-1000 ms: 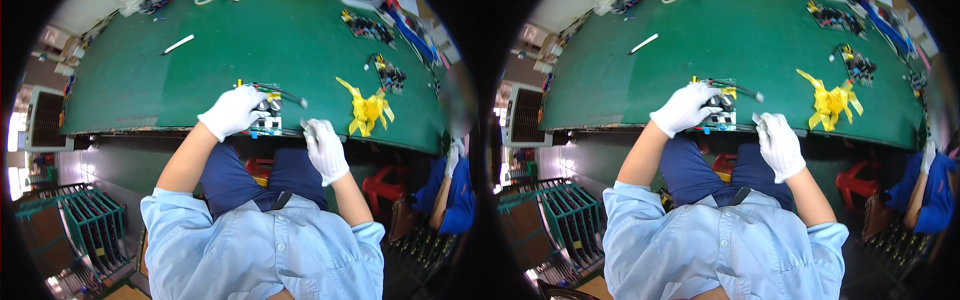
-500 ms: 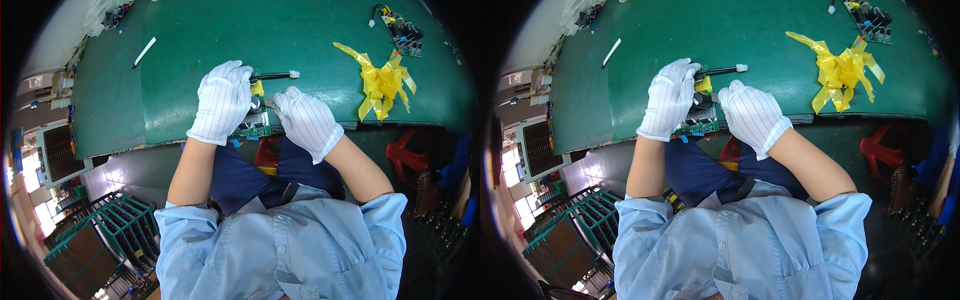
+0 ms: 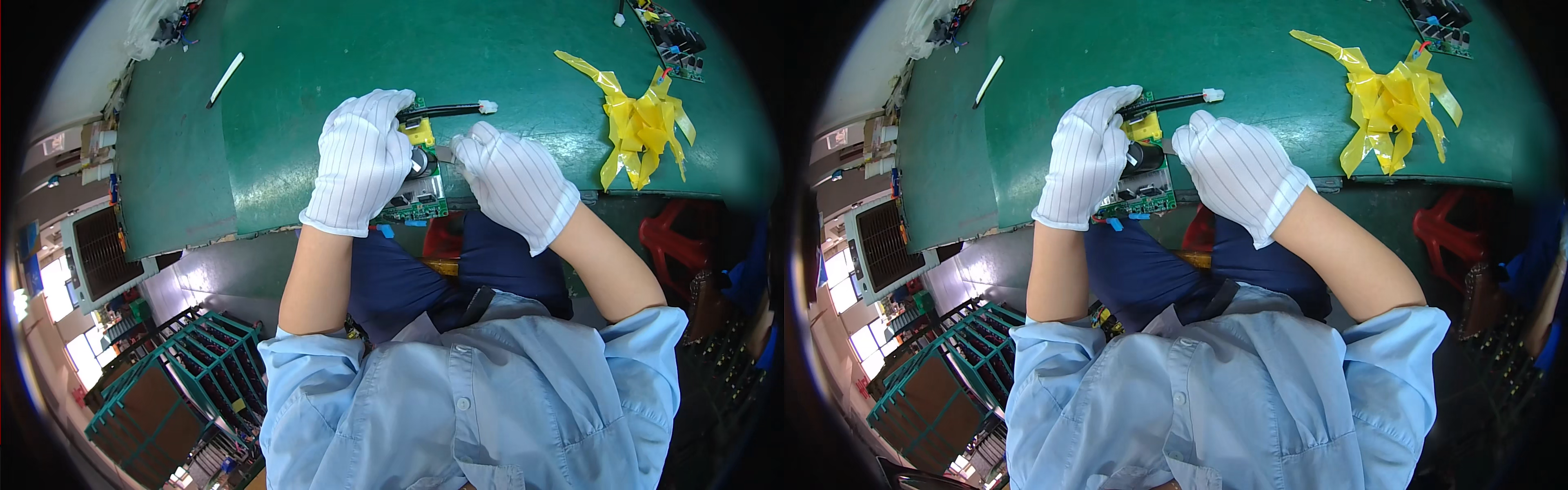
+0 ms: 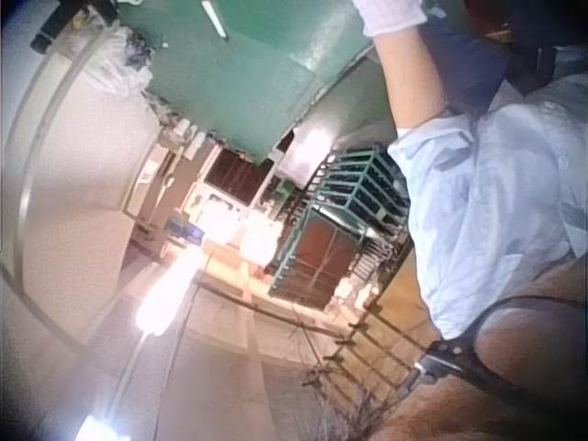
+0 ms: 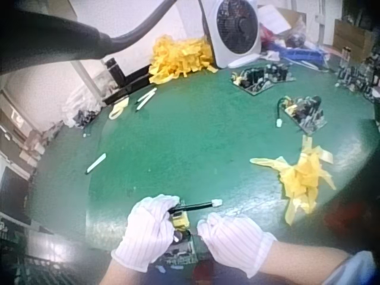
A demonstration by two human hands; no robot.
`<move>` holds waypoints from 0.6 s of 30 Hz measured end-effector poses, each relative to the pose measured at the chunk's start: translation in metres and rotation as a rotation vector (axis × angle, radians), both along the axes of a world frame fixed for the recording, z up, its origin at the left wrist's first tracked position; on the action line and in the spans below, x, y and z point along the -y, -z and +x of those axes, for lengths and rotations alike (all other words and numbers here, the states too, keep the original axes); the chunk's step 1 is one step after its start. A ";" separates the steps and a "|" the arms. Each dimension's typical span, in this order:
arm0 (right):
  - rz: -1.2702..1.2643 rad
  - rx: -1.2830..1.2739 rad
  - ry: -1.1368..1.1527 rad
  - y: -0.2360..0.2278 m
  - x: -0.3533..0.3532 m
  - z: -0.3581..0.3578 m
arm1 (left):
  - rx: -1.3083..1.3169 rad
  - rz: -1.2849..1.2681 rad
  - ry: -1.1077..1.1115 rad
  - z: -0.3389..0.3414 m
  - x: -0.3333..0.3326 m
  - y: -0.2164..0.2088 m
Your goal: Assembling and inspecting printed circuit boards at an industrial workbench.
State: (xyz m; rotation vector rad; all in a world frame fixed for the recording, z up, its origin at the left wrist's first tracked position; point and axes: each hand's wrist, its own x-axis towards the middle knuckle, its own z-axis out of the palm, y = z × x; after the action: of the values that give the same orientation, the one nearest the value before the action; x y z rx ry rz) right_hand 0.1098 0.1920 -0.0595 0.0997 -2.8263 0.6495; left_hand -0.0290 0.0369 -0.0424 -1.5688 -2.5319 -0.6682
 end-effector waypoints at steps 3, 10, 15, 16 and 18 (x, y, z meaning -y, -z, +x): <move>0.032 -0.045 -0.024 0.002 0.000 -0.002 | -0.048 0.050 0.027 -0.002 0.003 0.005; 0.070 0.008 0.018 0.002 0.007 -0.004 | -0.005 0.023 0.018 -0.001 0.001 0.003; 0.137 -0.089 -0.036 0.007 0.000 -0.012 | 0.062 -0.005 -0.002 0.004 0.000 -0.004; 0.136 -0.090 -0.033 0.008 -0.004 -0.016 | 0.060 -0.006 0.001 0.004 0.000 -0.004; 0.186 0.007 -0.146 0.008 -0.012 -0.025 | 0.026 -0.031 -0.003 0.003 0.000 -0.004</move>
State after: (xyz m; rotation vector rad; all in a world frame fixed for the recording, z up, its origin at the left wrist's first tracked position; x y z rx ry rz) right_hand 0.0845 0.2041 -0.0673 0.3394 -2.9004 0.4135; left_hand -0.0262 0.0364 -0.0386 -1.5758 -2.5750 -0.6556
